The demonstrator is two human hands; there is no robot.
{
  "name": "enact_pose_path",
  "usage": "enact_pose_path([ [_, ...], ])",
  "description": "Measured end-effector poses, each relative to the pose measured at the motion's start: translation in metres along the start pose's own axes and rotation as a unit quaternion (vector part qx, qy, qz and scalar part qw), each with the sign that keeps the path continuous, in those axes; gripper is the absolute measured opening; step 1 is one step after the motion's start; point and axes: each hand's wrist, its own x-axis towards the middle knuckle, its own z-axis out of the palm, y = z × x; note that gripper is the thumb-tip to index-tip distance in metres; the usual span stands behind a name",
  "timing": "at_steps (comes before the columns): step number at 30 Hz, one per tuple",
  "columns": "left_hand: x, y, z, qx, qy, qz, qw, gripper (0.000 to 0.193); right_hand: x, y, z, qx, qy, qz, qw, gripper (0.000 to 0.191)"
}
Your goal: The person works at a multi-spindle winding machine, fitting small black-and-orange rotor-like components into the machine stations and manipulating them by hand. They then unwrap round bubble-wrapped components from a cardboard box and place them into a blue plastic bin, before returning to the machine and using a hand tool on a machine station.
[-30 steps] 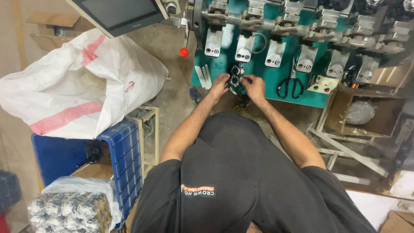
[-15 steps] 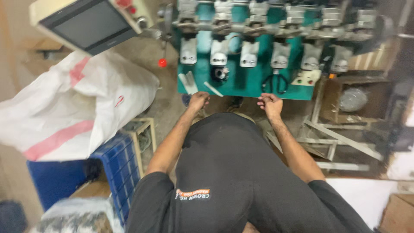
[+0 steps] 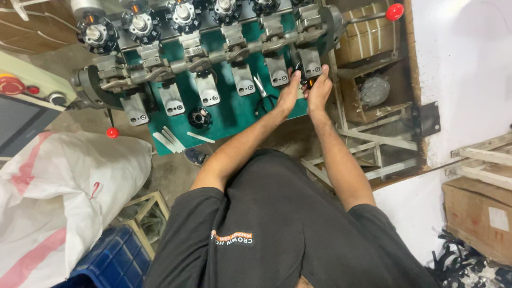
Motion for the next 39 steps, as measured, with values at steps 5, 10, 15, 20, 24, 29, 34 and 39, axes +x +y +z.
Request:
enact_pose_path([
  [5,0.031,0.009,0.027,-0.046,0.101,0.053,0.992,0.072,0.008,0.006,0.015,-0.009,0.074,-0.229,0.97,0.063],
  [10,0.013,-0.021,-0.023,0.263,0.03,-0.059,0.963,0.083,0.002,0.031,0.019,-0.026,-0.069,0.359,0.93,0.051],
  [15,-0.059,-0.061,-0.097,0.426,-0.045,0.242,0.871,0.077,-0.023,0.09,0.011,0.019,-0.304,0.544,0.782,0.045],
  [20,-0.104,-0.084,-0.155,0.397,0.008,0.241,0.886,0.056,-0.044,0.137,0.037,-0.136,-0.395,0.37,0.83,0.05],
  [24,-0.126,-0.082,-0.202,0.285,0.207,0.035,0.935,0.043,-0.064,0.126,0.066,-0.288,-0.438,-0.168,0.835,0.034],
  [29,-0.152,-0.065,-0.254,-0.168,0.103,-0.051,0.979,0.038,-0.095,0.09,0.082,-0.287,-0.55,-0.18,0.764,0.023],
  [34,-0.187,-0.052,-0.27,-0.224,0.047,-0.097,0.969,0.041,-0.124,0.062,0.16,-0.246,-0.608,-0.253,0.711,0.021],
  [39,-0.213,-0.037,-0.301,-0.314,0.167,-0.048,0.933,0.04,-0.136,0.017,0.168,-0.328,-0.649,-0.379,0.572,0.018],
])
